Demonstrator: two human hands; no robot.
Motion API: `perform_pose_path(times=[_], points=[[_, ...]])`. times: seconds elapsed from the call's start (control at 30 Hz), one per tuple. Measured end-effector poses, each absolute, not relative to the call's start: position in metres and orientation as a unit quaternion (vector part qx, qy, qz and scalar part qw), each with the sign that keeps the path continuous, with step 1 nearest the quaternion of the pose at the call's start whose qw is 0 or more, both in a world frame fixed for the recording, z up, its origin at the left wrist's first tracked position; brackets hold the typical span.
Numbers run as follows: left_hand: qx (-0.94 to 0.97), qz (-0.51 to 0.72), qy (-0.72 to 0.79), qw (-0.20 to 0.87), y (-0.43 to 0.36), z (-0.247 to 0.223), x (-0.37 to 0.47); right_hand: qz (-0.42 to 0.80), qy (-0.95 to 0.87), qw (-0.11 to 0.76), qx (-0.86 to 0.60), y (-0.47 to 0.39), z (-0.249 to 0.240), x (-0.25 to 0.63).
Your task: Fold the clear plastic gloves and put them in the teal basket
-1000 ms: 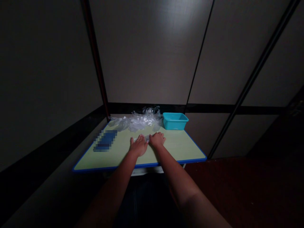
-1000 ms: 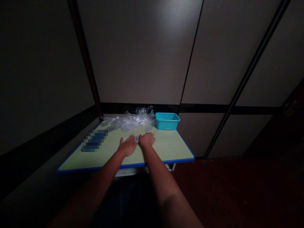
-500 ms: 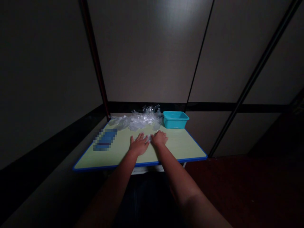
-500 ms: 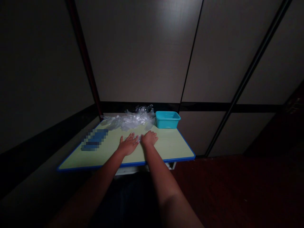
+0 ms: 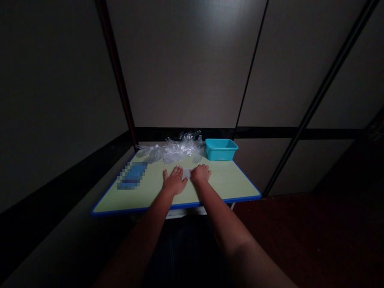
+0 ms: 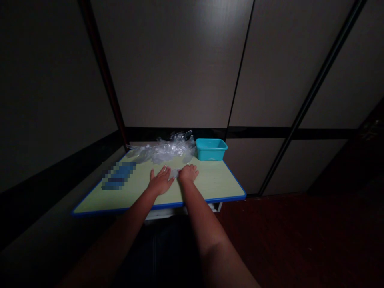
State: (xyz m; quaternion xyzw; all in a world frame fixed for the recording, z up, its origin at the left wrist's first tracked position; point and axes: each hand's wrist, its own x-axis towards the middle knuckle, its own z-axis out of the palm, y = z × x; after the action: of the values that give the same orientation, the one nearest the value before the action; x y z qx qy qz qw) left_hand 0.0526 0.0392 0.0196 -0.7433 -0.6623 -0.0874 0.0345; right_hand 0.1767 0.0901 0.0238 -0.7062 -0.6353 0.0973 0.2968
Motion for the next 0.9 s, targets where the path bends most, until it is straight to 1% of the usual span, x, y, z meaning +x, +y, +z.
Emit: perform_pose_path(times=[0.1, 0.3, 0.5, 0.7, 0.9], points=[[-0.748, -0.078, -0.658, 0.026, 0.0398, 0.0192, 0.0525, 0.091, -0.656, 0.273, -0.698, 0.0917, 0.0227, 0.1761], [-0.749, -0.075, -0.658, 0.030, 0.0416, 0.0173, 0.0519, 0.093, -0.673, 0.263, -0.685, 0.0922, 0.0230, 0.1768], [-0.752, -0.076, -0.654, 0.035, 0.0415, 0.0171, 0.0515, 0.057, -0.659, 0.237, -0.712, 0.0904, 0.0240, 0.1752], [-0.755, -0.077, -0.650, 0.032, 0.0414, 0.0174, 0.0514, 0.059, -0.681, 0.203, -0.702, 0.0949, 0.0223, 0.1745], [-0.755, -0.072, -0.651, 0.027, 0.0421, 0.0170, 0.0512, 0.060, -0.701, 0.215, -0.678, 0.0934, 0.0229, 0.1754]])
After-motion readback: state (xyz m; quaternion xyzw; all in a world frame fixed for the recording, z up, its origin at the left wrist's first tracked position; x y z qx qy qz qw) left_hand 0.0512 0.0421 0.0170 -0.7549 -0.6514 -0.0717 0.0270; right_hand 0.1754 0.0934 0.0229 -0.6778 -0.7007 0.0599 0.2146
